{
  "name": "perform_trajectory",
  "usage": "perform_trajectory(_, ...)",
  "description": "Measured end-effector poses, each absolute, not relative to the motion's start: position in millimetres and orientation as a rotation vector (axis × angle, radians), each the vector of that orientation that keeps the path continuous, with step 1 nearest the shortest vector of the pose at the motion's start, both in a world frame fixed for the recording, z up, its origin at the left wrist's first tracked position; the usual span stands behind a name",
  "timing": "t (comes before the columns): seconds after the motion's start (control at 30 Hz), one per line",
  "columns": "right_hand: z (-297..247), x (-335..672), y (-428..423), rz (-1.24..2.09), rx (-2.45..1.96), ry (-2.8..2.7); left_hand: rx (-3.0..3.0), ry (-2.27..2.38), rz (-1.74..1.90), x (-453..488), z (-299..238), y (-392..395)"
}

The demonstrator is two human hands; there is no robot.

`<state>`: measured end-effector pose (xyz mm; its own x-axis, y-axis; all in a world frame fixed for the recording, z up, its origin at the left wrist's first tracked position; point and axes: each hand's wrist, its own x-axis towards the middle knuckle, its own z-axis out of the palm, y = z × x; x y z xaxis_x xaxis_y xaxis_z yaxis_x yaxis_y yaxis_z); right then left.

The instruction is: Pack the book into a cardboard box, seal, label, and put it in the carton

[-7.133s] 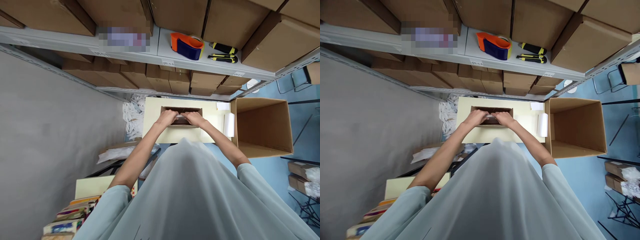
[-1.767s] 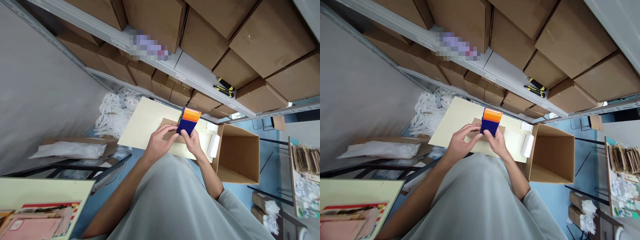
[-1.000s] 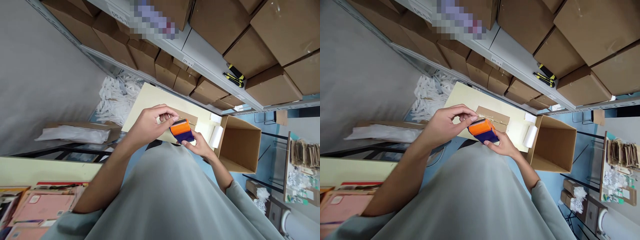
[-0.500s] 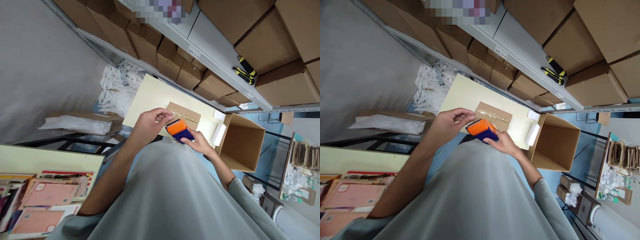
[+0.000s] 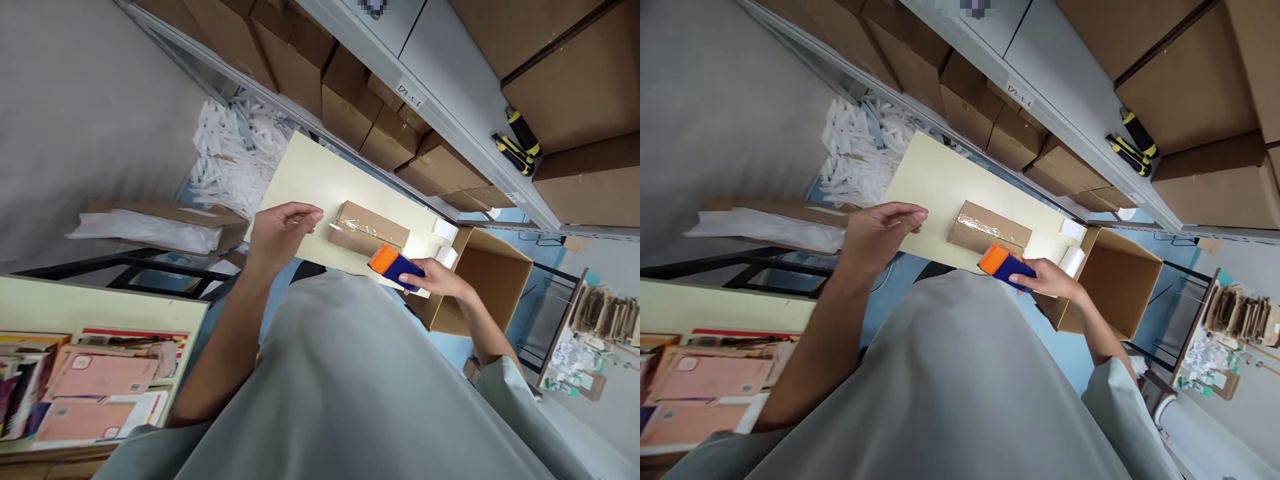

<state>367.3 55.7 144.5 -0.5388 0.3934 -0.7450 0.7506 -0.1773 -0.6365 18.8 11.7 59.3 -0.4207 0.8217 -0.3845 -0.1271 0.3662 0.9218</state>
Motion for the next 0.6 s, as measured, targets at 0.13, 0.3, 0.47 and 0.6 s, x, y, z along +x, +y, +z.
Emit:
perform_trajectory(0.13,123.0,364.7,102.8,-1.733,1.309,1.667,0.349,1.501,1.239,37.0,7.2,16.4)
perform_trajectory(0.3,81.7,358.9,135.8,-1.736,1.254,1.576,0.224,1.522,1.262,50.6,-35.5,24.1)
perform_trajectory(0.47,63.1,356.9,140.1,-1.784,1.216,1.541,0.276,1.601,1.242,47.8,-69.3,29.2)
perform_trajectory(0.6,62.4,353.7,139.6,-1.786,1.178,1.583,0.346,1.688,1.155,52.4,-101.8,34.2)
